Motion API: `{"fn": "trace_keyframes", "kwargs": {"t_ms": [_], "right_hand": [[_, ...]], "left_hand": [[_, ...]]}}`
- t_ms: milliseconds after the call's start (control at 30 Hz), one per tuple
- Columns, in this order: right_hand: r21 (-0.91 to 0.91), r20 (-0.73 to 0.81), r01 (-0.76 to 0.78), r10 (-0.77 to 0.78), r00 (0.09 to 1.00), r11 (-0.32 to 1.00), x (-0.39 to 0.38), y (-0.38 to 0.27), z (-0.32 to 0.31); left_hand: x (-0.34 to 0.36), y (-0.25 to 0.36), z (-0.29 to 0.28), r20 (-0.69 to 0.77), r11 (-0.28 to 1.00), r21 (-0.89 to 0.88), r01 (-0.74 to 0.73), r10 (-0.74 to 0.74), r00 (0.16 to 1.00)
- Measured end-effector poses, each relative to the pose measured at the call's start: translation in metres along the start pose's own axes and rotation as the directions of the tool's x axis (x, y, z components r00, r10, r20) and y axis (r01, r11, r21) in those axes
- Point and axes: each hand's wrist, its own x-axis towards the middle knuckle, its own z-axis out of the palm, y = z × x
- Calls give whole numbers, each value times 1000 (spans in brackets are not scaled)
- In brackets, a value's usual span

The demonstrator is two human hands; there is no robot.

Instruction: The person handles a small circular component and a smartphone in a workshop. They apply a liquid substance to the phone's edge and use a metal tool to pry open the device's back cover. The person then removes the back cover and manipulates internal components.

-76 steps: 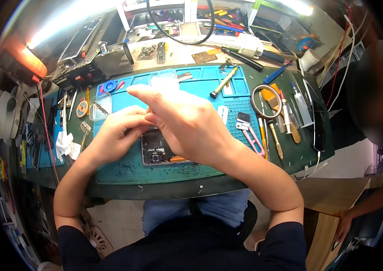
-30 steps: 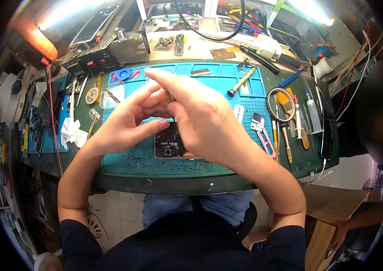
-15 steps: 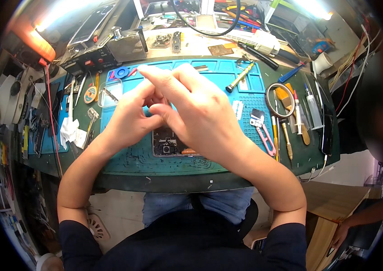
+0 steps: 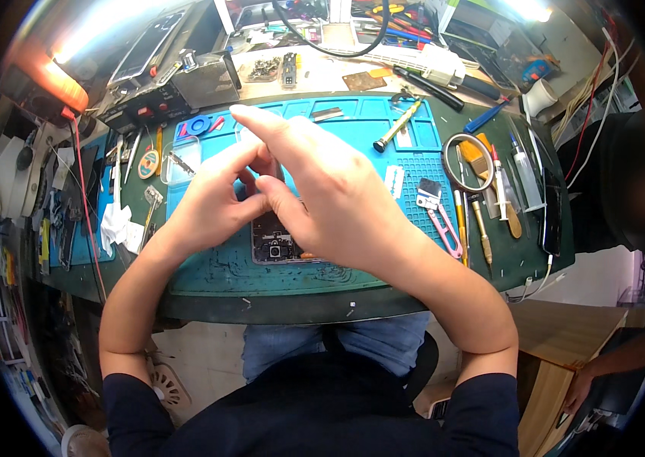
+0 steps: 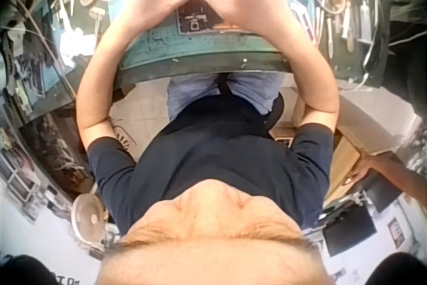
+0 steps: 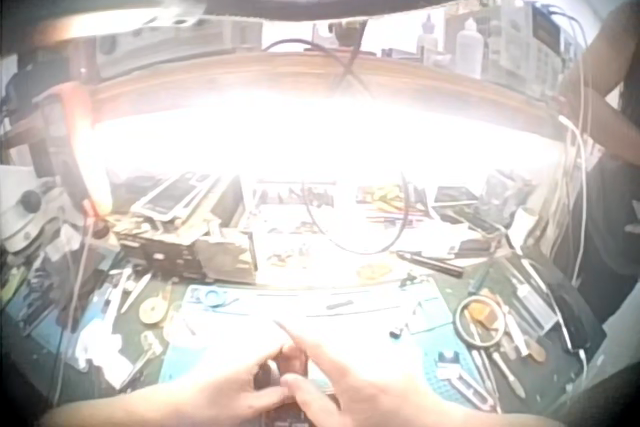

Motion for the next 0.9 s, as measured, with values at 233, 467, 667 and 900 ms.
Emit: {"fn": "trace_keyframes", "kwargs": {"t_ms": [233,467,667,900], "right_hand": [[36,-43,6,-5,999,999,-2,5,-4],[78,32,-67,64,997,995,-9,-2,-8],[132,72,-55,45,996,990,-11,0,-6],[154,76,-30,18,997,988,-10,-1,-6]], "left_hand": [[-4,3,-5,70,991,114,73,-82,994],[-1,-7,0,77,929,303,-215,201,977],[-1,-9,1,122,904,364,-225,193,973],[0,-11,2,124,904,374,-209,174,977]]}}
